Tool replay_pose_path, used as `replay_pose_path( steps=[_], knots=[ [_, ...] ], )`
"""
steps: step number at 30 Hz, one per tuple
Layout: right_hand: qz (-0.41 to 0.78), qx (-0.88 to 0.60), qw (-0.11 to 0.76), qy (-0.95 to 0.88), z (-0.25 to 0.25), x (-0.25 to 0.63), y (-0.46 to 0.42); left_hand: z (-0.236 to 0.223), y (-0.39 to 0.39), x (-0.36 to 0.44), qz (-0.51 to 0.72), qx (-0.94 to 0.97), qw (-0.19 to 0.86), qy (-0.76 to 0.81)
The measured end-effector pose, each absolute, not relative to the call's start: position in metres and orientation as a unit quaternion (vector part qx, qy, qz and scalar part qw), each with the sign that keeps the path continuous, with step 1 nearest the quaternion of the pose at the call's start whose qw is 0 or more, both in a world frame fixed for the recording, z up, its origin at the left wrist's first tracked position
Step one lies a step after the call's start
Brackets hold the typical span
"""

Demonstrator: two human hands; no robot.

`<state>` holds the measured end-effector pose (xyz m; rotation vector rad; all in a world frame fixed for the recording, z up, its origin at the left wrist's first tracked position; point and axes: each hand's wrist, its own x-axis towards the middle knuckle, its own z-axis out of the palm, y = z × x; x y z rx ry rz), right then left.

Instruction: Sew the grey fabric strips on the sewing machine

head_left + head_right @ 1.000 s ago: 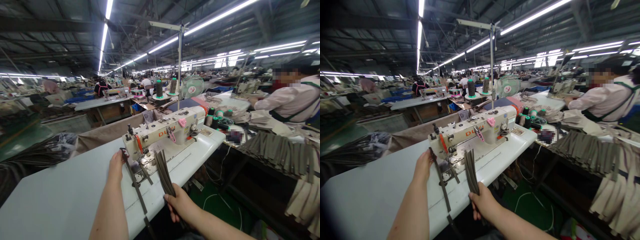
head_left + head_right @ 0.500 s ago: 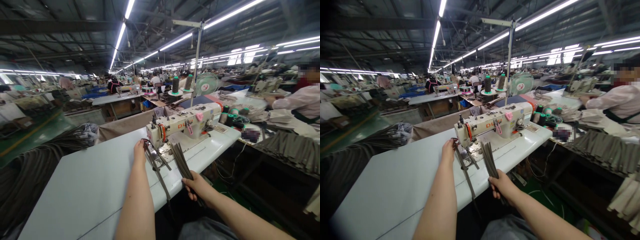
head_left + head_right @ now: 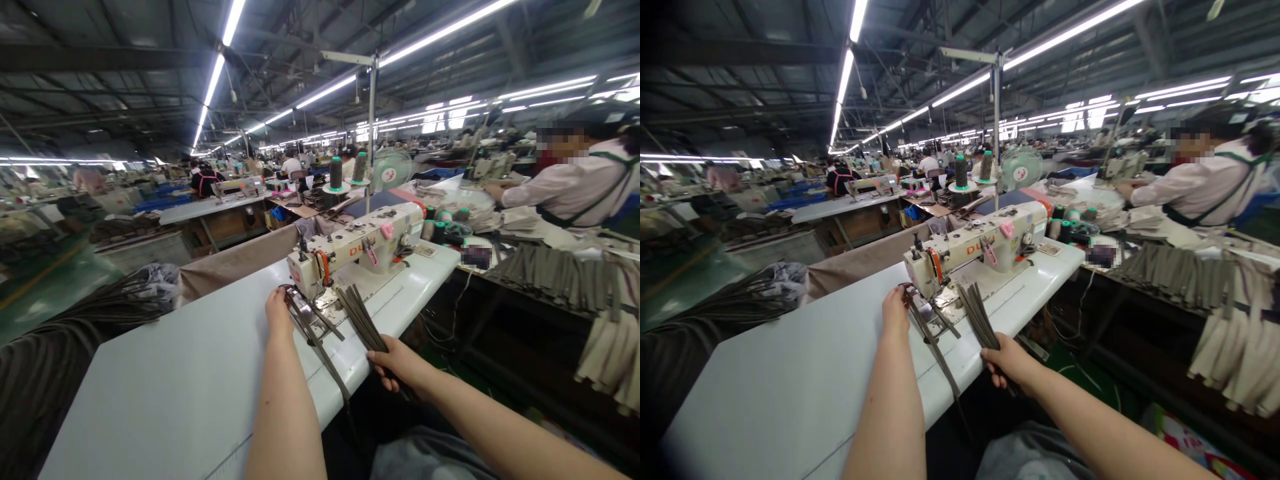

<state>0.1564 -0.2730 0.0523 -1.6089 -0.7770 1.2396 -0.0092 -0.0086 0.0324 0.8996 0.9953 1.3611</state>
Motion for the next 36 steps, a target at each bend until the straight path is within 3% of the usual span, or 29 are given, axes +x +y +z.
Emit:
replay_pose_path(
  steps=[17, 30, 36],
  knots=[
    [0.531, -0.637, 0.458, -0.319, 0.035, 0.165, -0.274, 0.036, -0.011, -0.009, 0.609, 0.26, 0.62, 0.421],
    [0.601, -0.589, 0.442, -0.312, 0.015, 0.177, -0.274, 0.027, -0.016, -0.015, 0.562, 0.328, 0.622, 0.437],
    [0.57, -0.58, 0.473, -0.338, -0.001, 0.184, -0.276, 0.014, -0.012, -0.029, 0.527, 0.408, 0.618, 0.417]
  ],
)
